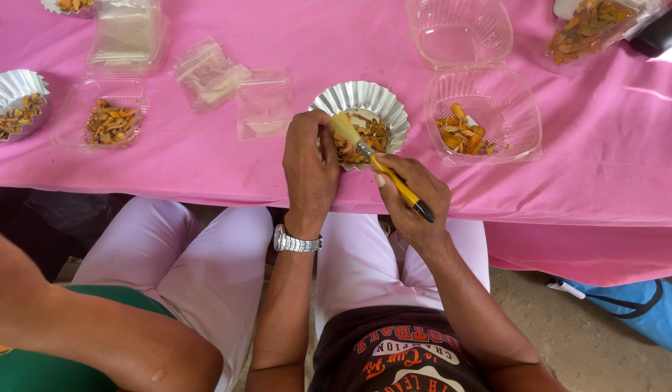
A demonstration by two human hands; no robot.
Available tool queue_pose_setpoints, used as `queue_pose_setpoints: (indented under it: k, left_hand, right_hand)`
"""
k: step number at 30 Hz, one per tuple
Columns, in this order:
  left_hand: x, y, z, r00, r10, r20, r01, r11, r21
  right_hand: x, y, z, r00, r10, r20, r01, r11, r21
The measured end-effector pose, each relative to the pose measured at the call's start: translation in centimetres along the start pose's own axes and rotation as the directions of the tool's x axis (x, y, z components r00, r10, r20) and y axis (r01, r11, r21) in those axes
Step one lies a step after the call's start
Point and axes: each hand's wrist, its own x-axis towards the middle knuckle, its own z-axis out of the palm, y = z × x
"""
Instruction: The person uses a paintbrush to apply a yellow substance to dried orange flower petals arranged in a silver paper cup. The person repeatedly brushes the petals while occasionally picking up and repositioning them with the left hand.
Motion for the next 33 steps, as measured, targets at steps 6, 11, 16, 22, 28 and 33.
queue_pose_setpoints:
  k: [6,11,16,22,28,33]
  left_hand:
    - [0.1,0.3,-0.2,0.999,0.05,-0.005,-0.05,0.999,-0.015]
    - [0.0,-0.2,0.1,0.997,0.071,-0.018,-0.07,0.997,0.02]
    - [0.0,-0.2,0.1,0.996,0.087,-0.015,-0.087,0.996,0.013]
    - [0.1,0.1,0.0,0.995,0.094,-0.021,-0.093,0.996,0.015]
    - [0.0,0.1,-0.2,0.995,0.101,-0.012,-0.101,0.994,0.033]
    - [0.8,1.8,-1.3,0.999,0.041,0.002,-0.041,0.997,-0.065]
  right_hand:
    - [-0.3,0.5,-0.2,0.999,0.03,-0.031,-0.031,0.998,-0.047]
    - [-0.5,0.4,-0.4,0.999,0.037,-0.02,-0.037,0.999,0.01]
    - [0.1,0.0,0.0,0.999,0.039,0.0,-0.039,0.999,-0.027]
    - [-0.3,0.2,-0.3,0.998,0.051,-0.048,-0.051,0.999,0.001]
    - [0.0,0.0,-0.2,0.999,0.04,-0.005,-0.04,0.999,-0.034]
    - [-0.2,0.3,-0.2,0.996,0.071,-0.061,-0.073,0.996,-0.043]
